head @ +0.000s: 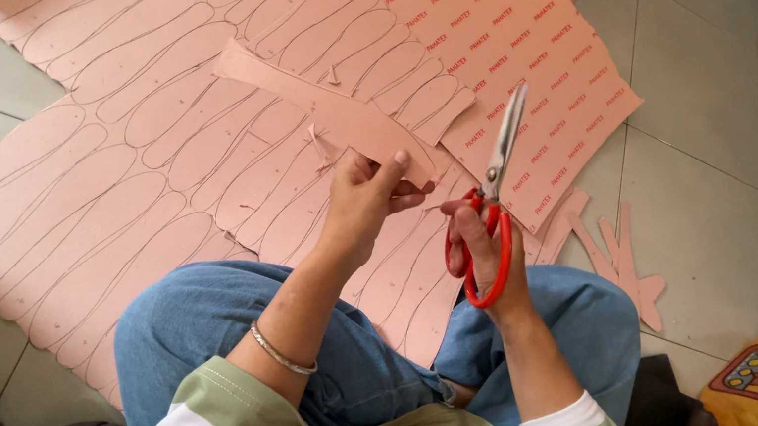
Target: The person sits on the floor cutting pink sheet material printed with shoe component outlines, using red-handled scissors to cut along drawn lines. They cut out elongated insole-shaped pieces one at a time, trimming around the curves, and set finished cut pieces aside with scrap pieces accumulating nearby.
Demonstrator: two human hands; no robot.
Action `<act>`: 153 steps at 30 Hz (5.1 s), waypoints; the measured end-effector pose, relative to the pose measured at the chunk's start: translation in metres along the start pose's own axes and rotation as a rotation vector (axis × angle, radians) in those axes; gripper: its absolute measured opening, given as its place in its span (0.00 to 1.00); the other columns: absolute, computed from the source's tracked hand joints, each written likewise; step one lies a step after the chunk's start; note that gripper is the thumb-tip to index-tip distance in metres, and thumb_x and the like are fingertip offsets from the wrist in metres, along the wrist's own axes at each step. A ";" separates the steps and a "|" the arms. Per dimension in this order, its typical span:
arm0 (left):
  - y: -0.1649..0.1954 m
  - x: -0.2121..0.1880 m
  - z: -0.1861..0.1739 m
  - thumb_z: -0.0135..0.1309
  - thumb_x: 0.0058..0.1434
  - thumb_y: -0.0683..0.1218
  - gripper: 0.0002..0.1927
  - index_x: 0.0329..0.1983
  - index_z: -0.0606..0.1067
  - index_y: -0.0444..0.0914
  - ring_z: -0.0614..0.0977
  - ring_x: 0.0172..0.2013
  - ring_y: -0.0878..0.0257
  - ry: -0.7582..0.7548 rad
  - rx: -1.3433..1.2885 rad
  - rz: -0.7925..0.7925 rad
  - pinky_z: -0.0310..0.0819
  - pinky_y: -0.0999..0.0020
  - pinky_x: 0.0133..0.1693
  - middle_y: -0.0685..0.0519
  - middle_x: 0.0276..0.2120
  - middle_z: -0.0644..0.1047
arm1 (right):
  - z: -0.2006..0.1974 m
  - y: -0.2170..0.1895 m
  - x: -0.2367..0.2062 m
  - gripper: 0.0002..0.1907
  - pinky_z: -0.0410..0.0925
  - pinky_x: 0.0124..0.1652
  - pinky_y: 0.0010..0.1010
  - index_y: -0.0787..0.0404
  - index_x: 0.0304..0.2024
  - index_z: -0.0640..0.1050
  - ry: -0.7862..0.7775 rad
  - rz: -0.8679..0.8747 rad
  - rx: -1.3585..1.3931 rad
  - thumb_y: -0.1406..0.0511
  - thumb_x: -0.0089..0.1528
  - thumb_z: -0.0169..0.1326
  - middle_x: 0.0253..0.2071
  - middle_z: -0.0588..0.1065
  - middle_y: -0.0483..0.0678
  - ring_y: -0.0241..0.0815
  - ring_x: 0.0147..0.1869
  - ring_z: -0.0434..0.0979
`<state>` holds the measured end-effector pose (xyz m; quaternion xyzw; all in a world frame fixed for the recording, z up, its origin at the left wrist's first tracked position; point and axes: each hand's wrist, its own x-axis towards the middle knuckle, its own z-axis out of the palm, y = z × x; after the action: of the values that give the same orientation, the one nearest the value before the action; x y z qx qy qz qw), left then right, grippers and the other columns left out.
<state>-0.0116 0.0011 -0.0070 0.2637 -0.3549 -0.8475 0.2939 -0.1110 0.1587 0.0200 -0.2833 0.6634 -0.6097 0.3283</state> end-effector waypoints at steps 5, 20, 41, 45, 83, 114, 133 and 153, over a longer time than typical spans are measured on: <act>0.012 -0.004 0.001 0.59 0.64 0.44 0.15 0.44 0.73 0.26 0.88 0.37 0.58 -0.027 -0.005 0.076 0.86 0.69 0.37 0.44 0.35 0.82 | -0.006 0.016 -0.011 0.43 0.64 0.33 0.23 0.66 0.57 0.75 -0.197 0.084 -0.135 0.36 0.61 0.50 0.35 0.70 0.42 0.31 0.33 0.70; 0.021 -0.012 0.005 0.64 0.60 0.43 0.20 0.53 0.72 0.35 0.86 0.35 0.63 -0.088 0.080 0.122 0.82 0.71 0.36 0.47 0.40 0.83 | -0.004 -0.001 -0.011 0.54 0.64 0.36 0.24 0.69 0.59 0.73 -0.374 0.089 -0.176 0.28 0.56 0.47 0.36 0.67 0.42 0.32 0.36 0.68; 0.020 -0.014 0.008 0.60 0.63 0.40 0.17 0.52 0.70 0.31 0.86 0.36 0.61 -0.107 0.027 0.130 0.83 0.70 0.36 0.45 0.39 0.82 | 0.004 -0.010 -0.009 0.57 0.62 0.31 0.24 0.69 0.52 0.75 -0.338 0.011 -0.279 0.24 0.55 0.37 0.30 0.66 0.42 0.32 0.31 0.66; 0.023 -0.015 0.009 0.60 0.62 0.41 0.19 0.52 0.68 0.31 0.87 0.35 0.61 -0.092 0.097 0.127 0.85 0.69 0.36 0.45 0.38 0.82 | 0.001 -0.013 -0.007 0.58 0.60 0.28 0.23 0.67 0.47 0.78 -0.326 0.031 -0.341 0.22 0.53 0.34 0.25 0.66 0.41 0.30 0.27 0.66; 0.017 -0.013 0.002 0.54 0.68 0.50 0.16 0.49 0.71 0.34 0.85 0.27 0.64 -0.154 0.079 0.031 0.82 0.72 0.29 0.50 0.32 0.81 | -0.006 -0.025 -0.011 0.55 0.58 0.24 0.24 0.70 0.39 0.76 -0.394 0.068 -0.267 0.24 0.55 0.37 0.17 0.66 0.43 0.31 0.21 0.65; 0.008 -0.013 0.004 0.54 0.68 0.47 0.12 0.49 0.69 0.35 0.83 0.26 0.65 -0.196 0.058 0.020 0.80 0.72 0.28 0.52 0.29 0.79 | -0.007 -0.017 -0.011 0.51 0.57 0.18 0.23 0.66 0.30 0.75 -0.357 0.107 -0.223 0.25 0.56 0.35 0.15 0.65 0.43 0.32 0.16 0.64; 0.010 -0.024 0.017 0.53 0.70 0.60 0.23 0.35 0.82 0.36 0.83 0.29 0.61 -0.174 1.006 -0.026 0.77 0.66 0.35 0.49 0.28 0.83 | -0.036 -0.011 0.022 0.05 0.69 0.26 0.26 0.66 0.40 0.76 0.238 -0.025 -0.117 0.70 0.63 0.56 0.28 0.75 0.47 0.34 0.26 0.75; -0.021 -0.006 0.007 0.57 0.65 0.42 0.10 0.48 0.75 0.36 0.82 0.38 0.70 -0.151 0.052 0.042 0.77 0.75 0.40 0.55 0.38 0.82 | -0.042 -0.012 0.009 0.42 0.63 0.27 0.25 0.68 0.51 0.76 -0.091 0.128 -0.191 0.35 0.63 0.43 0.28 0.68 0.44 0.34 0.28 0.70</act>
<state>-0.0182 0.0202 -0.0171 0.1992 -0.4033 -0.8490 0.2772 -0.1492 0.1768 0.0325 -0.2979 0.7195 -0.5082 0.3678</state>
